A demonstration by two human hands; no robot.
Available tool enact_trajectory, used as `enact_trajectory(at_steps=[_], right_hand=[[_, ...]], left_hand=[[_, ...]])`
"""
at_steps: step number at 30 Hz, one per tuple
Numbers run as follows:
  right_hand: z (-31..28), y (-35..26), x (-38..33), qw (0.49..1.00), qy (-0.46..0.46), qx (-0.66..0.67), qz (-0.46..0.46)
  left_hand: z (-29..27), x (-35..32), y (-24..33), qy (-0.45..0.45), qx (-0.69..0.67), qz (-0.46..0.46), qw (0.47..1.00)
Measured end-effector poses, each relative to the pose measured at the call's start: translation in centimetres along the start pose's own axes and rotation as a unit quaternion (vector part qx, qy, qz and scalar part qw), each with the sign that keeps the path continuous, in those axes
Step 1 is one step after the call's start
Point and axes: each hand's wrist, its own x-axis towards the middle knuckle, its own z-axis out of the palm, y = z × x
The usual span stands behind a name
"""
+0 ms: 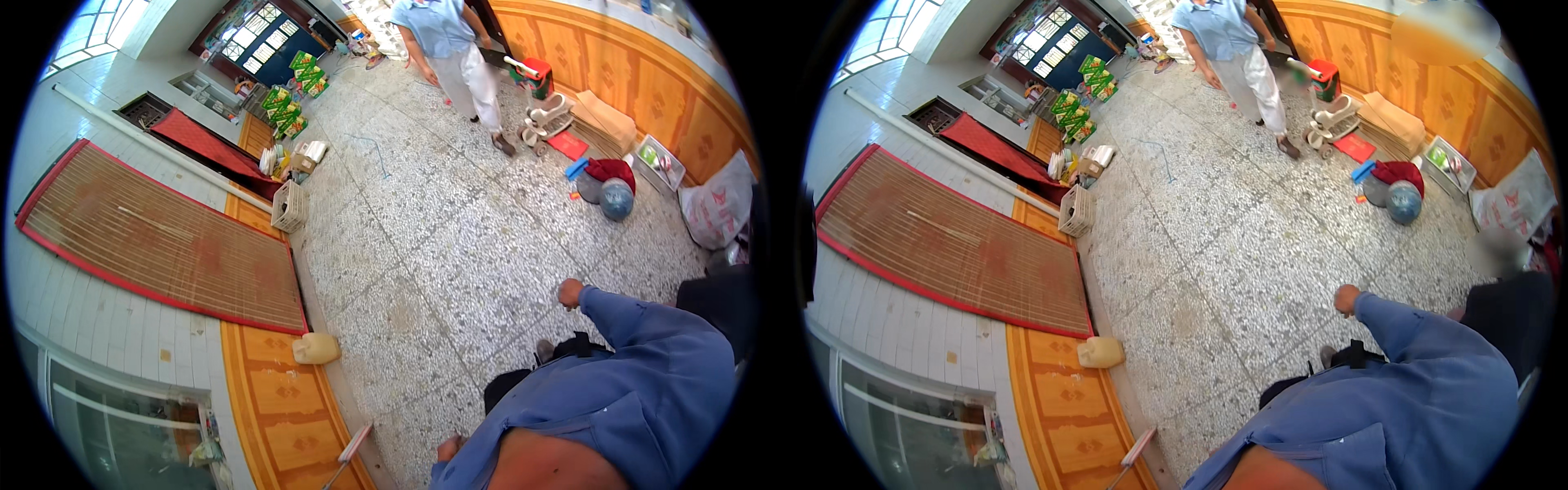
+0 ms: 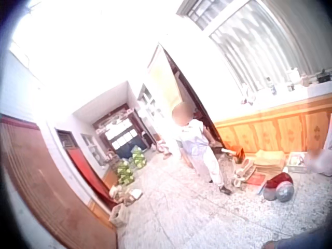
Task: The person assembles green cardboard boxes by folding flaps and sealing them with tape. They then stack the finished boxes and move around the room to gather more materials.
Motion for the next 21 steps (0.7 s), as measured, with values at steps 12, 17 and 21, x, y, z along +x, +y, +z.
enact_trajectory(at_steps=[12,17,21], right_hand=[[-28.1,19.2,36.2,0.991,0.045,0.107,0.072],[-39.4,21.2,46.9,0.855,0.013,0.465,0.228],[-42.9,30.0,57.1,0.851,0.018,0.469,0.237]], left_hand=[[6.7,19.4,39.6,0.011,-0.04,0.0,0.999],[5.2,27.9,68.7,0.038,-0.074,0.081,0.993],[11.7,34.9,93.9,-0.006,0.012,0.168,0.986]])
